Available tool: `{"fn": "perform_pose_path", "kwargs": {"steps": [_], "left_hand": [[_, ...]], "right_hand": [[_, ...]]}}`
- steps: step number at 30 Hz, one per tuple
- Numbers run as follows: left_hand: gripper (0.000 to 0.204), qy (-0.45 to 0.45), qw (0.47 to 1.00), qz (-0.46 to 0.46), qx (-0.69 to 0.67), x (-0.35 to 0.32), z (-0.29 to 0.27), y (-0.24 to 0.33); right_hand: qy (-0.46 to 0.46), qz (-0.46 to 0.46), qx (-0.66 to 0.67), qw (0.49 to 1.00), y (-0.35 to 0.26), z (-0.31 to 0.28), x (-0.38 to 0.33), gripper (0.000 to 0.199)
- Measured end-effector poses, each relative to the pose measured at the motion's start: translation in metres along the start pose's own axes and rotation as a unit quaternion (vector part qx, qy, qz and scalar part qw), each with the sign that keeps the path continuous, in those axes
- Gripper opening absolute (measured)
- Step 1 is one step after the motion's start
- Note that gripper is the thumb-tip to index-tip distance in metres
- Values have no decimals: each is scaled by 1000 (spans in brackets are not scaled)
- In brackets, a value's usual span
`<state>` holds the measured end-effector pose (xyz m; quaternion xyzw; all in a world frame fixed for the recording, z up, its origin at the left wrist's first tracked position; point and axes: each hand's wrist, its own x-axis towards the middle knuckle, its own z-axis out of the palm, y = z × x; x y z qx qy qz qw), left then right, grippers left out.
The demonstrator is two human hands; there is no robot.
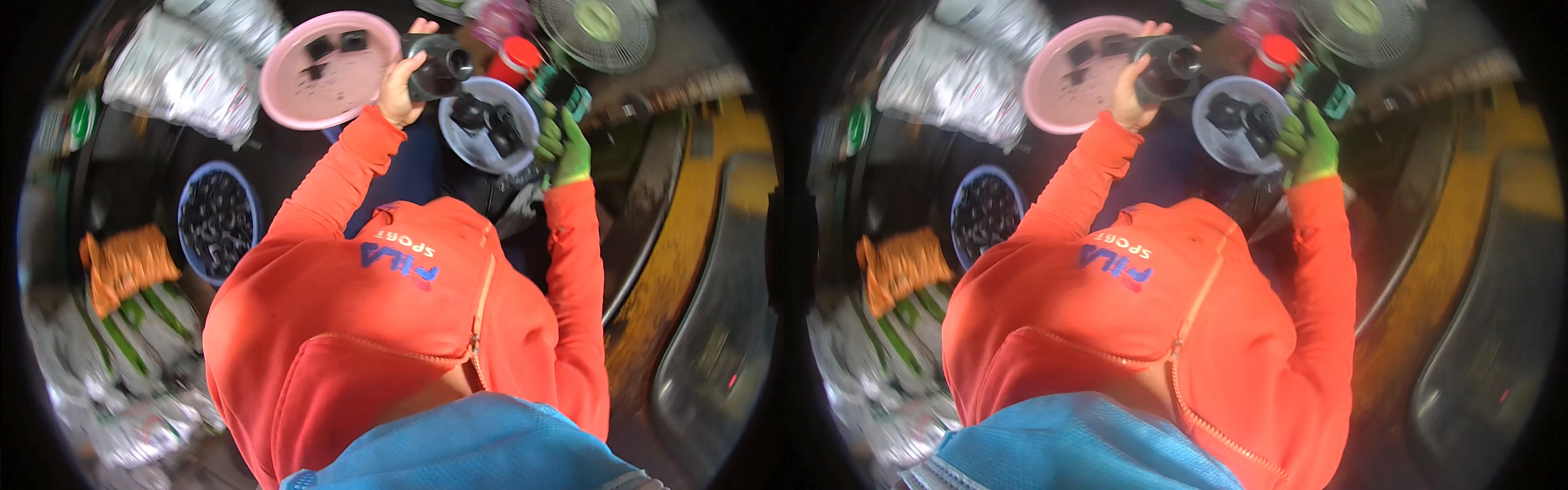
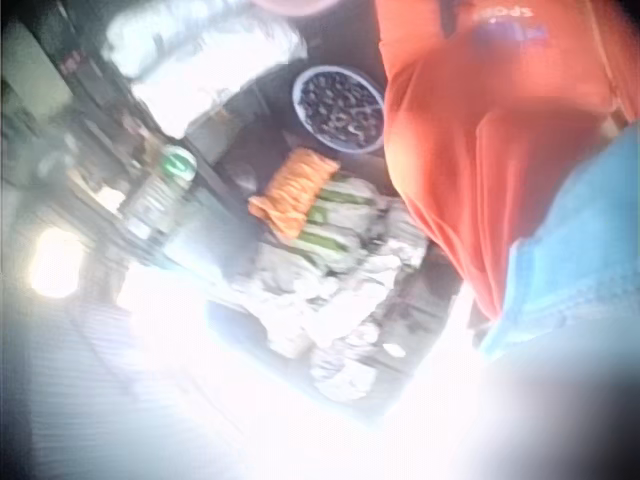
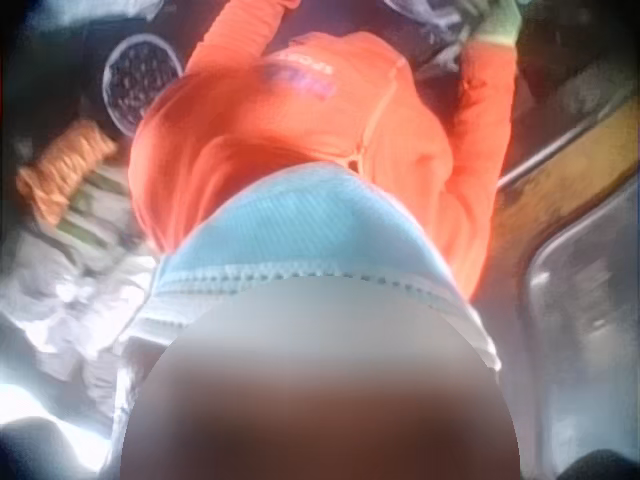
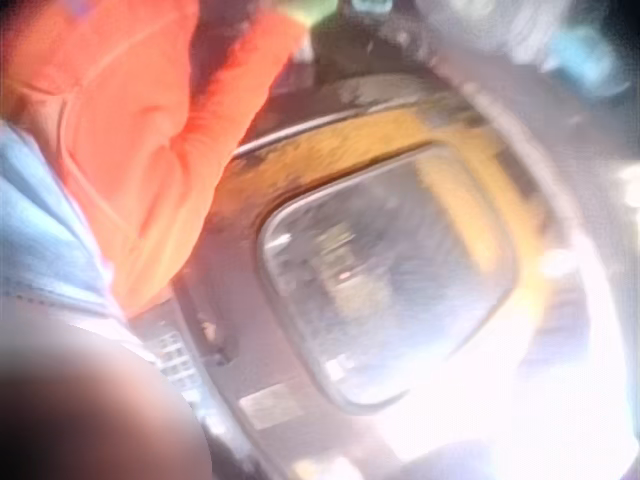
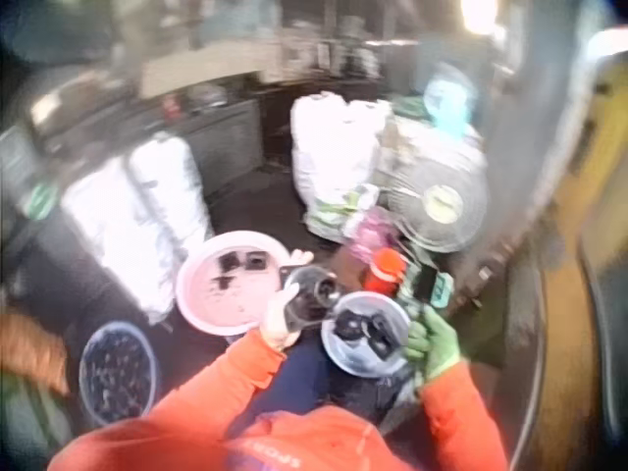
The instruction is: The person sits in a workshop and repeatedly picks up black molded parts from a blue basin, wipes each part with a green cloth, and places it into a pink basin. The person handles the parts one at a time, turning them over to wipe different surfaces.
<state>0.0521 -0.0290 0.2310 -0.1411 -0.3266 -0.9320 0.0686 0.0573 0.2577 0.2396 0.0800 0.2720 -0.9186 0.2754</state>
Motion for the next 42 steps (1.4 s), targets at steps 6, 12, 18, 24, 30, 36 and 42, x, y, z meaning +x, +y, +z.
{"fn": "perform_pose_path", "kwargs": {"steps": [6,12,18,24,30,36,42], "left_hand": [[49,312,942,60,112,-47,-113,79],[46,639,750,157,73,-206,-273,104],[48,861,509,13,-18,-390,-382,63],[39,860,493,103,-85,-437,-418,116],[36,761,568,313,-23,-414,-455,243],[39,797,598,-24,82,-370,-443,251],[32,698,712,-74,-6,-276,-354,124]], "right_hand": [[214,11,-116,970,12,-76,41,38],[142,17,-261,955,25,-87,50,33],[238,60,-272,930,37,-102,71,33],[246,94,-319,910,23,-110,67,37],[263,66,-297,916,12,-103,47,36],[255,79,-264,927,21,-101,23,35],[174,34,-241,954,12,-79,-6,31]]}}
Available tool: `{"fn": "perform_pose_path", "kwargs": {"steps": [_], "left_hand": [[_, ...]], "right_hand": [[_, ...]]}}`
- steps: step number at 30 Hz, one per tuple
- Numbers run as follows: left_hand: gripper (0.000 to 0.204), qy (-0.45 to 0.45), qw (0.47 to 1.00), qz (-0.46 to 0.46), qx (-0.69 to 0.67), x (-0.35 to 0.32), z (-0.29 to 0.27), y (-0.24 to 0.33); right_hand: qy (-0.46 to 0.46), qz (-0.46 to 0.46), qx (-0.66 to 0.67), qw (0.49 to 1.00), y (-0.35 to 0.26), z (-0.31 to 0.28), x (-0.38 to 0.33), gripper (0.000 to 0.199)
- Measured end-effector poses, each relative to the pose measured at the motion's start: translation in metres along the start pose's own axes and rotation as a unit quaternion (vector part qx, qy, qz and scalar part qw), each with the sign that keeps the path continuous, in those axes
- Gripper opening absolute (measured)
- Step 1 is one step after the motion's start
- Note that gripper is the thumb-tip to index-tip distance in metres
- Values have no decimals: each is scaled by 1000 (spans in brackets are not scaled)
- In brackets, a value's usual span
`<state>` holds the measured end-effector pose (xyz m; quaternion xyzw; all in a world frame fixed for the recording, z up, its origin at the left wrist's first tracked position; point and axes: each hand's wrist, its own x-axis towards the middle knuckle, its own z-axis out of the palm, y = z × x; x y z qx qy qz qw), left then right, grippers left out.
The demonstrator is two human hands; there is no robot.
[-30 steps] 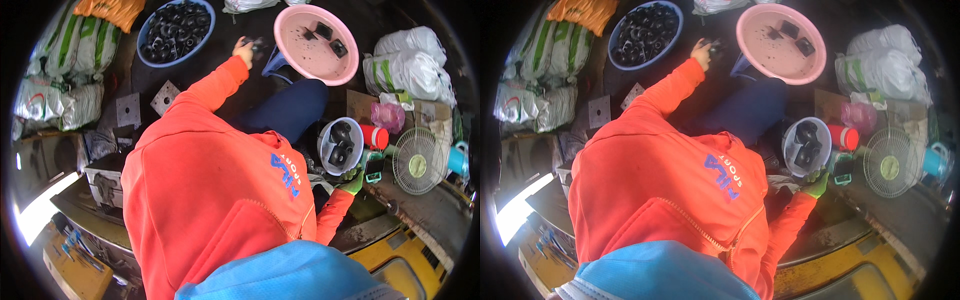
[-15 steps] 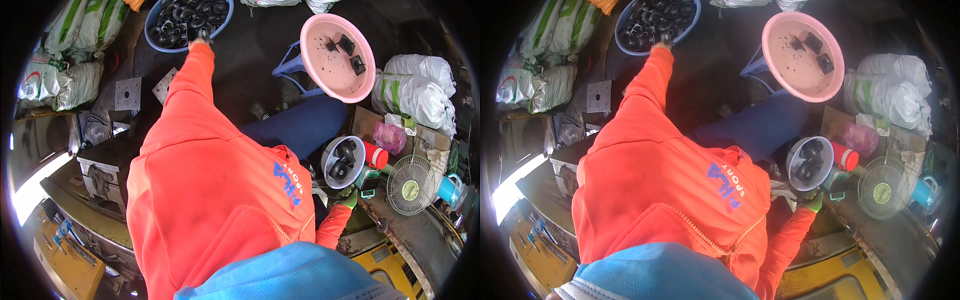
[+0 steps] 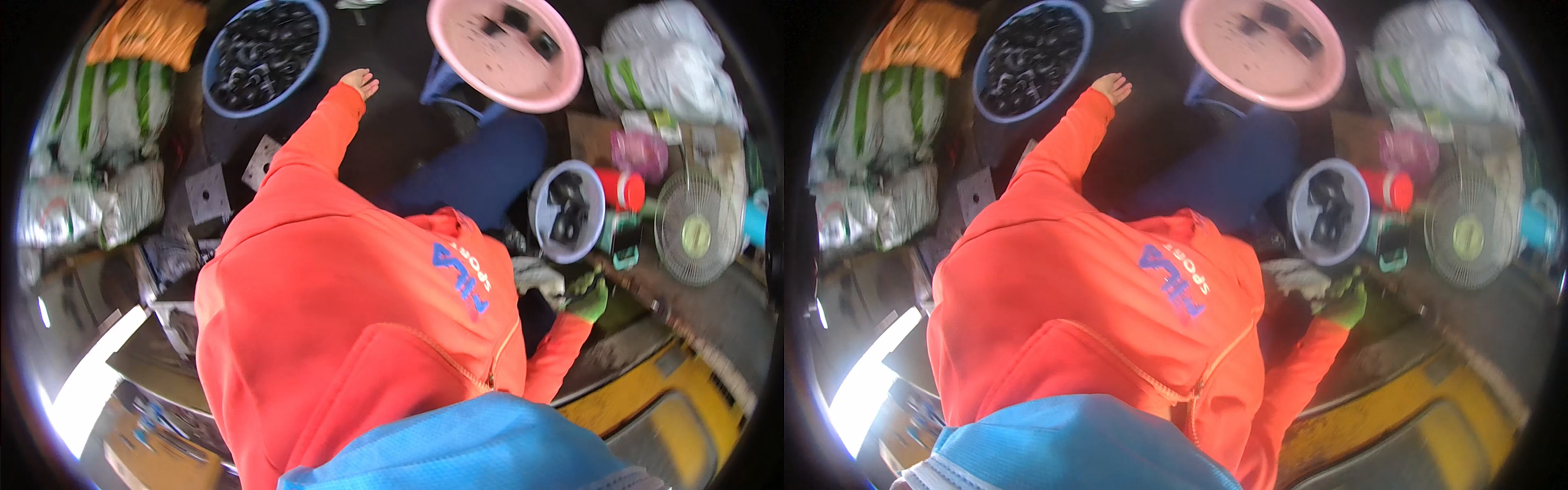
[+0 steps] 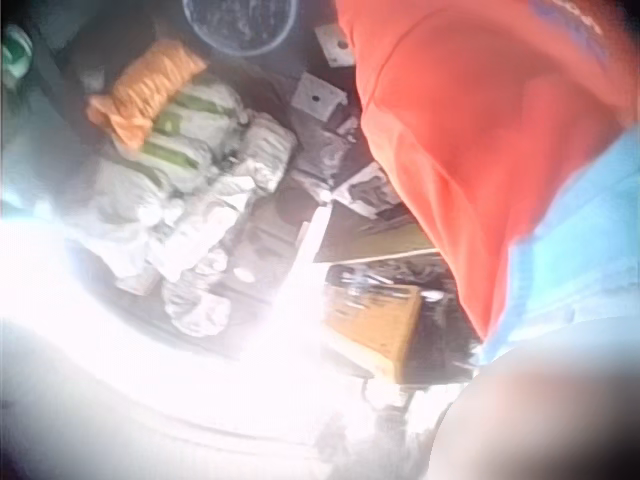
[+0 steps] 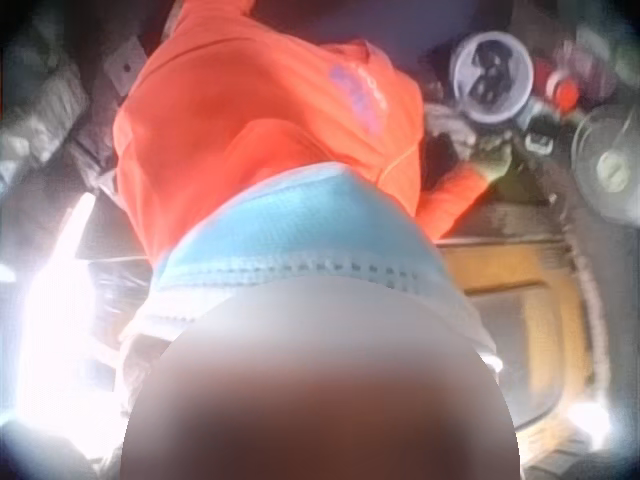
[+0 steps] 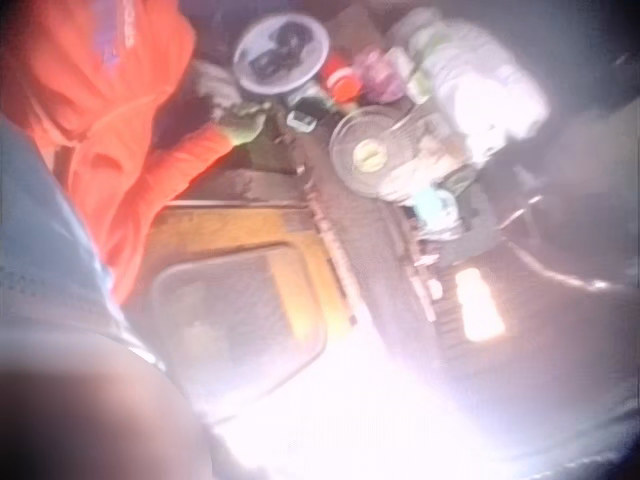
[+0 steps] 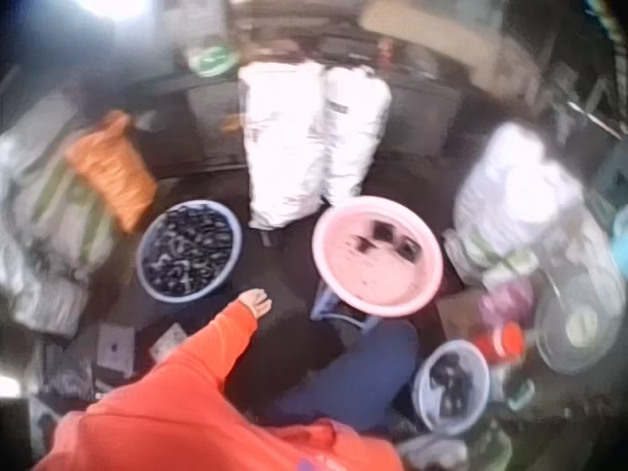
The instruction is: The person sits in a workshop and repeatedly picks up black molded parts from a blue basin, wipes each part with a green cloth, and places it into a pink basin. The person handles the parts one at a time, turning them over to wipe different surfaces.
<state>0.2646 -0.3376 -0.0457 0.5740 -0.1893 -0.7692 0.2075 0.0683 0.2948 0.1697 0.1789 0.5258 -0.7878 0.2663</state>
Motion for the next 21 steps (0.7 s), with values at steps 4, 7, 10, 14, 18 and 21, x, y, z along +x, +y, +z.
{"fn": "perform_pose_path", "kwargs": {"steps": [4,7,10,14,18,21], "left_hand": [[30,-88,992,78,37,-73,104,-50],[25,-256,907,287,172,-139,187,-78],[22,-509,725,379,265,-198,245,-127],[41,-556,549,296,550,-223,295,-229],[61,-390,759,-94,512,-190,339,-333],[75,-278,791,56,543,-164,352,-378]], "right_hand": [[33,-33,17,999,1,3,-15,38],[25,-102,-16,994,2,4,-25,42],[72,-136,-55,987,6,8,-33,47],[103,-134,-47,985,4,13,-38,39],[92,-123,-13,988,1,15,-38,37],[98,-120,-9,988,7,13,-30,36]]}}
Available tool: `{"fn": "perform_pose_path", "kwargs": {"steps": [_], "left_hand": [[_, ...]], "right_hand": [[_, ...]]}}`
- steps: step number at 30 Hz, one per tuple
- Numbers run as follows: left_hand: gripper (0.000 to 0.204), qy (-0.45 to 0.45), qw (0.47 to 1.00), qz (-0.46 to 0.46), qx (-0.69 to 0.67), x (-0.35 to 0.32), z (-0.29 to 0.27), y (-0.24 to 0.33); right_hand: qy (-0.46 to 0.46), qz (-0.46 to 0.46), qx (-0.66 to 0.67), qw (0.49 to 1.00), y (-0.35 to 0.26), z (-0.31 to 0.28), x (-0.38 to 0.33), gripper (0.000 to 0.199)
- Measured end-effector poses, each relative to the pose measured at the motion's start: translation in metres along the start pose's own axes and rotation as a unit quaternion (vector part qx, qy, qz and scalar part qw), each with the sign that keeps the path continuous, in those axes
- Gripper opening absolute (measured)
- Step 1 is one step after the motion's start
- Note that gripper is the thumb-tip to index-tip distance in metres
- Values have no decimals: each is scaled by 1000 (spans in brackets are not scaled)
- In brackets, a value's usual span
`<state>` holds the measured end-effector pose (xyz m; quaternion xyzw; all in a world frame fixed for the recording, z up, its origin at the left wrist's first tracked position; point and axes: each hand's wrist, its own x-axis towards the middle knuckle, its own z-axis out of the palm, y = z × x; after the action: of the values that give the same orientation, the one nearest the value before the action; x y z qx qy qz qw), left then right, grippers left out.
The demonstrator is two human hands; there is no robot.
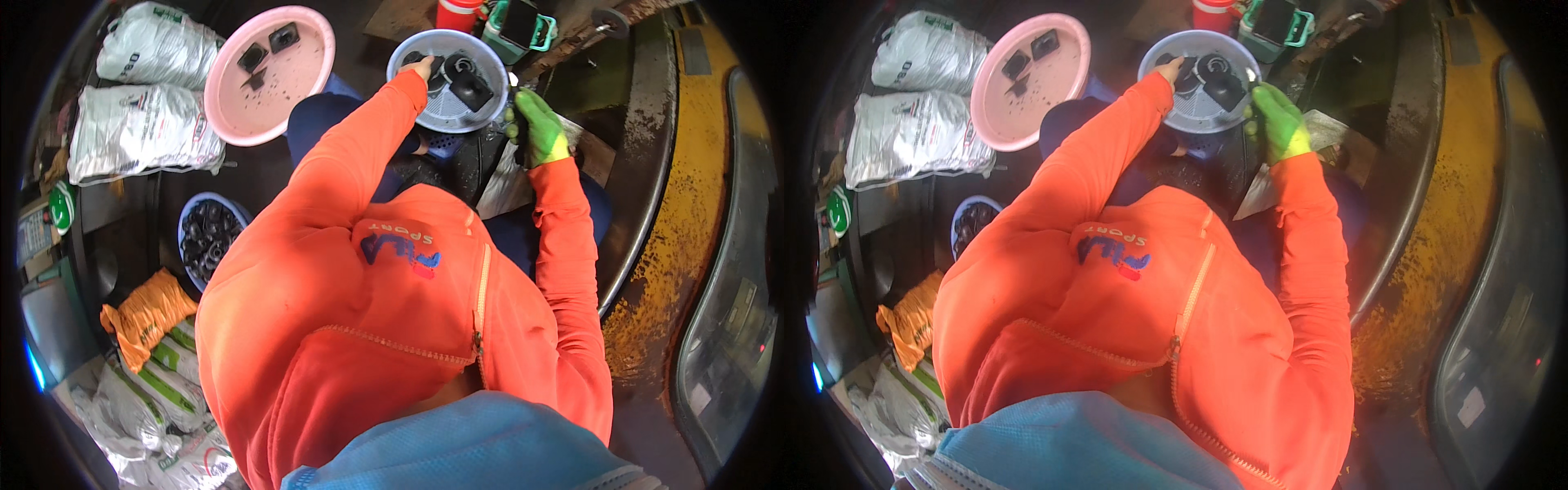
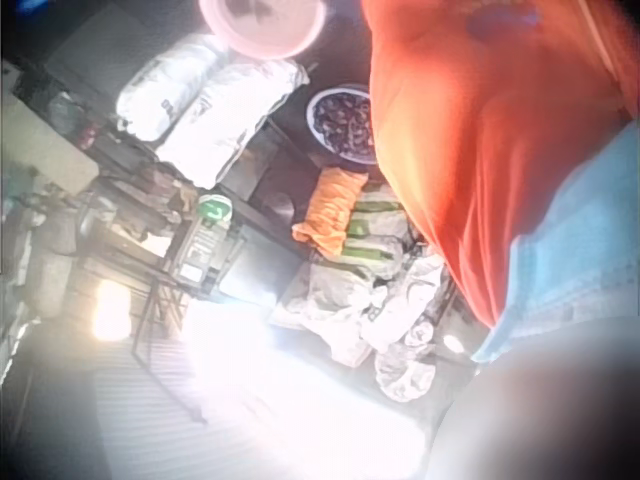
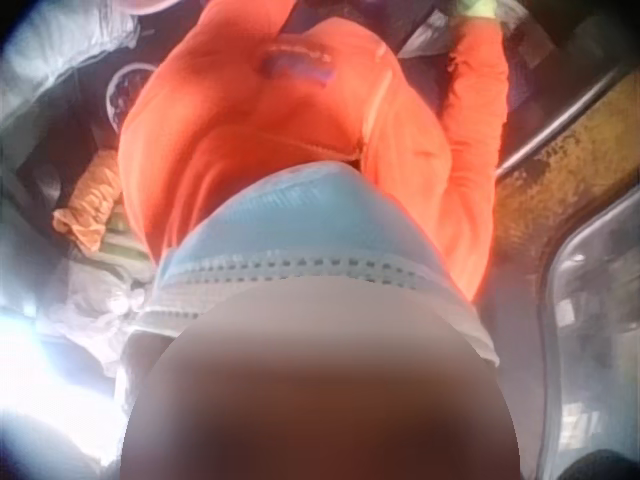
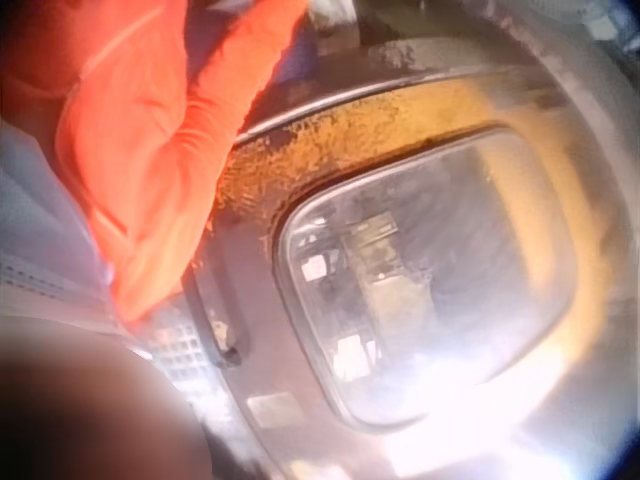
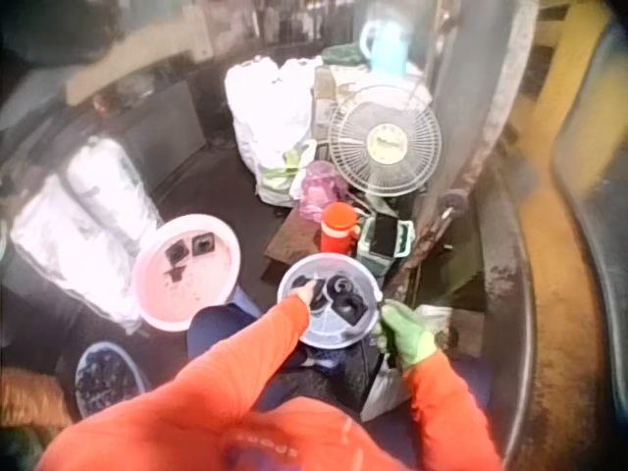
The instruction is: The person sits in a workshop and repeatedly picks up black molded parts from a blue basin, wipes each part with a green cloth, and places it into a pink basin. The person handles the parts one at a time, turning them over to wipe different surfaces.
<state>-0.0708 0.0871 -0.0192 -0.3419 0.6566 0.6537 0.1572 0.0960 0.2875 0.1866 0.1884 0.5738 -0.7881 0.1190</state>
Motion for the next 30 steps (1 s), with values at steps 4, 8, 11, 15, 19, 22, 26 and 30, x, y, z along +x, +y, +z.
{"fn": "perform_pose_path", "kwargs": {"steps": [4,8,11,15,19,22,26,30], "left_hand": [[62,79,995,58,-4,-7,10,1],[61,120,911,370,138,-77,2,26],[50,-28,806,590,43,-140,-16,49],[45,-173,826,534,-55,-215,-29,62],[58,-230,800,546,-91,-257,-35,72],[56,-234,788,567,-55,-273,-33,75],[56,-168,785,595,-30,-279,-20,78],[50,-196,774,601,-47,-278,-18,78]], "right_hand": [[31,-16,-72,997,17,-10,18,32],[89,-180,-463,863,24,-26,34,31],[-5,-219,-464,858,24,-25,29,35],[-37,-311,-368,876,29,1,15,37],[-111,-411,-118,897,34,27,13,39],[-214,-305,131,919,36,34,16,39],[-156,-333,11,930,33,33,14,38],[-187,-340,-65,919,22,24,4,42]]}}
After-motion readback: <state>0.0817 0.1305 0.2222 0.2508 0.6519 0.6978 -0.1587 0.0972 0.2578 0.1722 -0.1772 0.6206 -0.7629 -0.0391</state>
